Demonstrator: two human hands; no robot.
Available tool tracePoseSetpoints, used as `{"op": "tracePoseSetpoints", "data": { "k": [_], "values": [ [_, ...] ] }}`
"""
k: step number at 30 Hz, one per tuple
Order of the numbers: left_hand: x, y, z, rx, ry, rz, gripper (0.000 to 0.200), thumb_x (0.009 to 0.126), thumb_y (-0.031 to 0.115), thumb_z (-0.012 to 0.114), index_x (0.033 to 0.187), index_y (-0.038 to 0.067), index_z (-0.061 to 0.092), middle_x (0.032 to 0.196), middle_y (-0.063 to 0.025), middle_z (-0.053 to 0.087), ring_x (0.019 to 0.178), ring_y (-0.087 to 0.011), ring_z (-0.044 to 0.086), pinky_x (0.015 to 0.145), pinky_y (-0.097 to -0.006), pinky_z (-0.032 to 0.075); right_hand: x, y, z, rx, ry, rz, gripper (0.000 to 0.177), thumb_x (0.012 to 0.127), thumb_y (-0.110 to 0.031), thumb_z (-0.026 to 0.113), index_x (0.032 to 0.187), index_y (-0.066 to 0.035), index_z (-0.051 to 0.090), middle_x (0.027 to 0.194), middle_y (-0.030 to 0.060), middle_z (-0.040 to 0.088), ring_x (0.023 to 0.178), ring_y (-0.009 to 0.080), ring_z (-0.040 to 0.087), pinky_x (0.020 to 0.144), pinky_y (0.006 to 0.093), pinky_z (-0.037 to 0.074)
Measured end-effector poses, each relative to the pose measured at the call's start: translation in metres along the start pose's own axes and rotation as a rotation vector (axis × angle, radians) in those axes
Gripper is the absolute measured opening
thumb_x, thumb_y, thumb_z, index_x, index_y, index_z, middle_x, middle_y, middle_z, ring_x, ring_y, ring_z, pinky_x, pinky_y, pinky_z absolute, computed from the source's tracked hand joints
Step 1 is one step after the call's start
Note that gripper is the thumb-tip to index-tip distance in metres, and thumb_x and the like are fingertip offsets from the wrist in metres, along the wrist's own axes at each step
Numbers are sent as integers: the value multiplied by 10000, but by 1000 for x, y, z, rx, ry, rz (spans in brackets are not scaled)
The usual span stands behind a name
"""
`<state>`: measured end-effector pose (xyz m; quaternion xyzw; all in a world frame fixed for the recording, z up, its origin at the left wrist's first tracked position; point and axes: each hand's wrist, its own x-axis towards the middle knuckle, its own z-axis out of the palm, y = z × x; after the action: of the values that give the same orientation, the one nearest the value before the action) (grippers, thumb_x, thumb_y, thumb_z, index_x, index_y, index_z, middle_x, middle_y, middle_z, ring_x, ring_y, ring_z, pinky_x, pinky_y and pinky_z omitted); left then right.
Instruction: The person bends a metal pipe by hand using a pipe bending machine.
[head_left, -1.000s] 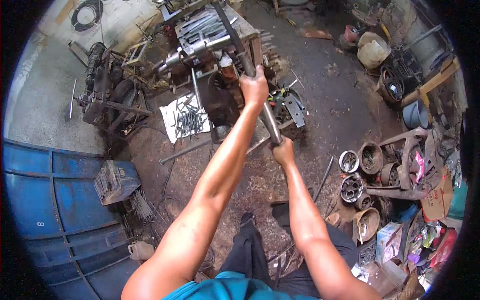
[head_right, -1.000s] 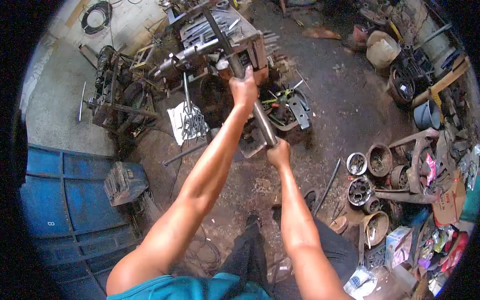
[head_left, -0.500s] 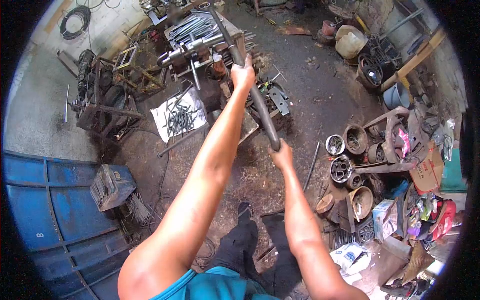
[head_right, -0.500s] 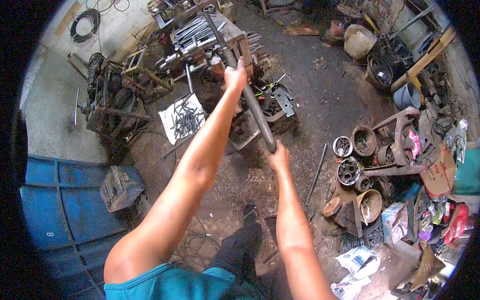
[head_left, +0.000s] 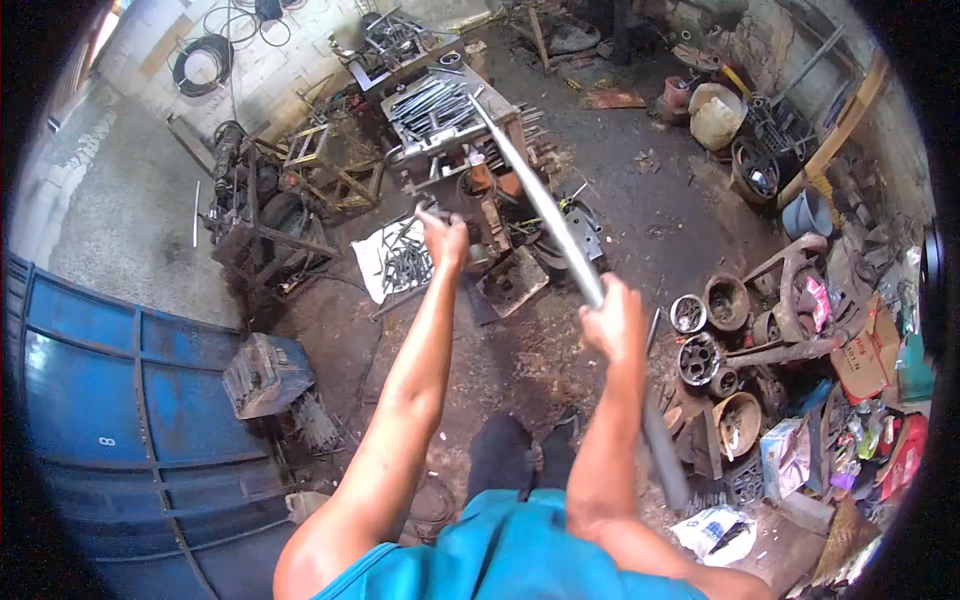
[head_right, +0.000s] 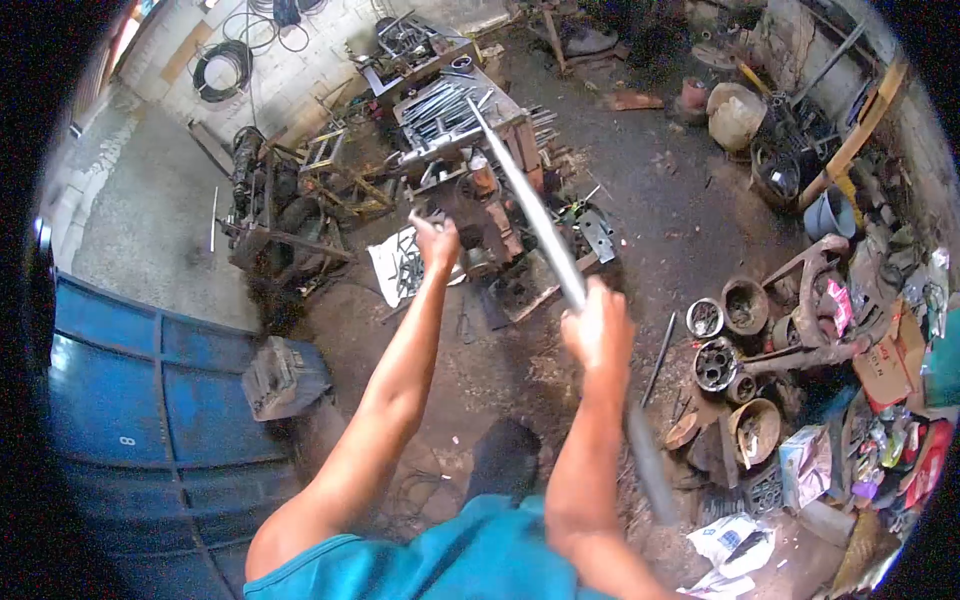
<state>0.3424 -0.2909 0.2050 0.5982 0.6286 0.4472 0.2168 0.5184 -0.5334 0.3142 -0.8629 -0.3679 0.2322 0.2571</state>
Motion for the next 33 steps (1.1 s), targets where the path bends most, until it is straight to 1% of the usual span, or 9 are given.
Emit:
{"op": "tracePoseSetpoints", "data": {
  "k": [5, 8, 13, 17, 22, 28, 30, 32, 33],
  "values": [
    [57, 21, -12, 99, -92, 109, 718, 807, 135, 610, 1410, 13, 240, 1094, -279, 598, 1012, -410, 593, 892, -450, 457, -10, -51, -45, -300, -88, -185, 349, 809, -89, 535, 1142, 17, 538, 948, 238, 661, 919, 381, 653, 816, 464, 524],
    [89, 7, 4, 89, -69, 356, 535, 853, 143, 604, 1323, 28, 376, 1037, -269, 625, 979, -420, 608, 827, -466, 474, -13, -70, -53, -446, -17, -269, 291, 830, -58, 486, 1099, 36, 543, 931, 227, 668, 899, 368, 664, 816, 450, 531],
    [118, 13, -6, 199, -276, 313, 305, 936, 295, 503, 1060, 19, 544, 837, -295, 625, 848, -482, 598, 714, -521, 462, -13, -110, -73, -786, 243, -527, 228, 841, -94, 488, 1010, 16, 593, 782, 199, 673, 762, 262, 701, 674, 390, 563],
    [138, 14, -13, 178, -365, 302, 312, 931, 284, 502, 1060, 2, 535, 924, -299, 625, 917, -479, 591, 747, -542, 465, 14, -184, -109, -966, 164, -494, 193, 821, -114, 530, 900, -49, 694, 814, 130, 698, 791, 263, 701, 706, 384, 557],
    [129, 10, -4, 275, -496, 768, 250, 926, 280, 514, 861, 39, 530, 739, -238, 634, 714, -421, 633, 644, -530, 495, 63, -243, -120, -1175, 394, -545, 142, 787, -122, 600, 816, -94, 736, 859, 85, 714, 828, 231, 701, 726, 347, 557],
    [132, 15, -17, -159, -231, 776, 232, 955, 203, 468, 891, 1, 564, 640, -130, 602, 559, -305, 578, 510, -413, 424, 88, -217, -112, -1025, 668, -800, 24, 702, -107, 573, 699, -111, 549, 705, 48, 565, 701, 233, 597, 664, 368, 482],
    [142, 29, -28, -844, -574, -39, 338, 1018, 291, 365, 933, 39, 574, 689, -34, 581, 536, -111, 523, 437, -266, 389, 74, -208, -104, -958, 809, -938, 18, 710, -93, 560, 709, -110, 556, 706, 55, 564, 708, 245, 594, 665, 372, 477],
    [155, 35, -36, -1009, -608, -151, 338, 1015, 297, 349, 961, 48, 571, 695, -40, 576, 522, -108, 510, 447, -230, 395, 53, -199, -93, -942, 739, -747, 34, 722, -53, 559, 742, -78, 570, 755, 105, 593, 775, 287, 617, 709, 392, 492],
    [165, 32, -32, -1072, -609, -174, 357, 1007, 312, 319, 962, 52, 559, 679, -41, 563, 515, -109, 501, 441, -232, 386, 38, -208, -88, -1001, 518, -400, 57, 723, -22, 576, 768, -56, 578, 796, 128, 611, 828, 316, 623, 746, 411, 496]
  ]
}}
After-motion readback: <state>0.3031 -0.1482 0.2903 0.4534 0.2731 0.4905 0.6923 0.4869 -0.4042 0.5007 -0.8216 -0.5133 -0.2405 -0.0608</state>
